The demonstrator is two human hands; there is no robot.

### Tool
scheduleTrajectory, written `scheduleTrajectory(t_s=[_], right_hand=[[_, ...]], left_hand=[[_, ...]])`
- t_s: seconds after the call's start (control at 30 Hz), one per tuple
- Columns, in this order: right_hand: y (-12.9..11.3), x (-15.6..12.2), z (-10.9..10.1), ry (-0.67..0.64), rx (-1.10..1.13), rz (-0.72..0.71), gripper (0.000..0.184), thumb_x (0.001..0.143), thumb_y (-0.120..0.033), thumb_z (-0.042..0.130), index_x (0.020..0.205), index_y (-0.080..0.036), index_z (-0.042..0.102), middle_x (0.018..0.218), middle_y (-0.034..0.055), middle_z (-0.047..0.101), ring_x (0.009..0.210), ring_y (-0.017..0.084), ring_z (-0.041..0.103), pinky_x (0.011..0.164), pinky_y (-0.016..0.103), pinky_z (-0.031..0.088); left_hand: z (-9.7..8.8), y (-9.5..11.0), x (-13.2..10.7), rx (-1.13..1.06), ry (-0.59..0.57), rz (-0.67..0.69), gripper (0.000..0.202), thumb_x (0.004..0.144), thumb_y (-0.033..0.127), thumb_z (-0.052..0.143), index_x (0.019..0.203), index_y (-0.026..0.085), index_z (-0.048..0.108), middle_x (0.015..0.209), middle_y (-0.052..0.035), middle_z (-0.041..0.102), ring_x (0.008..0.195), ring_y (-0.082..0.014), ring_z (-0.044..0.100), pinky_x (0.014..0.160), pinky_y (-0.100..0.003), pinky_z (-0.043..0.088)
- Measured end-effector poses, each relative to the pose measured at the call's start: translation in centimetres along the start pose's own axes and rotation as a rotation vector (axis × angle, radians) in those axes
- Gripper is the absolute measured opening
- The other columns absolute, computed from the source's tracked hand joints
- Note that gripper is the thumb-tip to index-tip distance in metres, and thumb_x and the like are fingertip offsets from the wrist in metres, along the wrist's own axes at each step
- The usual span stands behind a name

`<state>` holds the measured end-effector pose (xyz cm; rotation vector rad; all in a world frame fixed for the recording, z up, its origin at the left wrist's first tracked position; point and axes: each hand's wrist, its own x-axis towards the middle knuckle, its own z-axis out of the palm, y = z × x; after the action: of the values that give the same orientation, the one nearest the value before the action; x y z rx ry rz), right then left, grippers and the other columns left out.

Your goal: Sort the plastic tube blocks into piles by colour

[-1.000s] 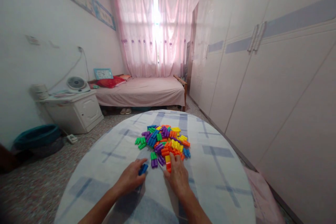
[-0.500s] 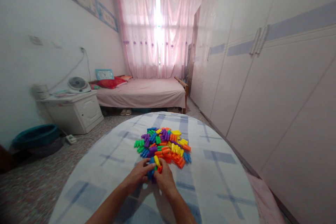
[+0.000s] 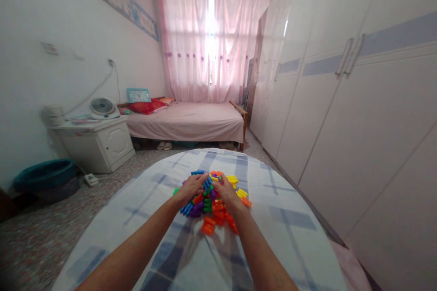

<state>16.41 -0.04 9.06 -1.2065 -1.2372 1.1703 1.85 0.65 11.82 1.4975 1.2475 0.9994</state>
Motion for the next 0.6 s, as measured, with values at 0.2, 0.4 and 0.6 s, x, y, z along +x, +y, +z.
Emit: scheduleTrajectory(t_s=[0.2,0.4,0.6], right_hand=[[3.9,0.4,-7.1,0.227,-0.277,-0.072,0.063,0.067,-0.056,0.054,0.116,-0.016,0.058,0.130,0.0134,0.051,0.125,0.028,0.042,0.107,0.042,0.028],[9.2,0.3,-9.8,0.293,-0.468,-0.136,0.062,0.076,-0.060,0.043,0.118,-0.018,0.059,0.127,0.0109,0.056,0.120,0.026,0.048,0.106,0.044,0.031],[10.0,0.2,-5.0,0.243,-0.460,-0.225,0.058,0.083,-0.058,0.040,0.124,-0.019,0.054,0.131,0.0088,0.052,0.122,0.023,0.045,0.108,0.042,0.028]], left_hand=[[-4.2,-7.4,0.9,0.520,0.316,0.239,0.040,0.089,0.040,0.033,0.099,0.016,0.063,0.104,-0.0081,0.065,0.103,-0.0196,0.056,0.095,-0.034,0.041],[-5.4,-14.1,0.6,0.679,0.330,0.216,0.035,0.087,0.033,0.040,0.111,0.019,0.061,0.125,-0.0091,0.058,0.123,-0.0231,0.046,0.109,-0.043,0.028],[-1.3,-12.6,1.0,0.421,0.323,0.240,0.044,0.091,0.039,0.035,0.125,0.017,0.053,0.128,-0.0095,0.055,0.122,-0.0187,0.047,0.107,-0.037,0.034]])
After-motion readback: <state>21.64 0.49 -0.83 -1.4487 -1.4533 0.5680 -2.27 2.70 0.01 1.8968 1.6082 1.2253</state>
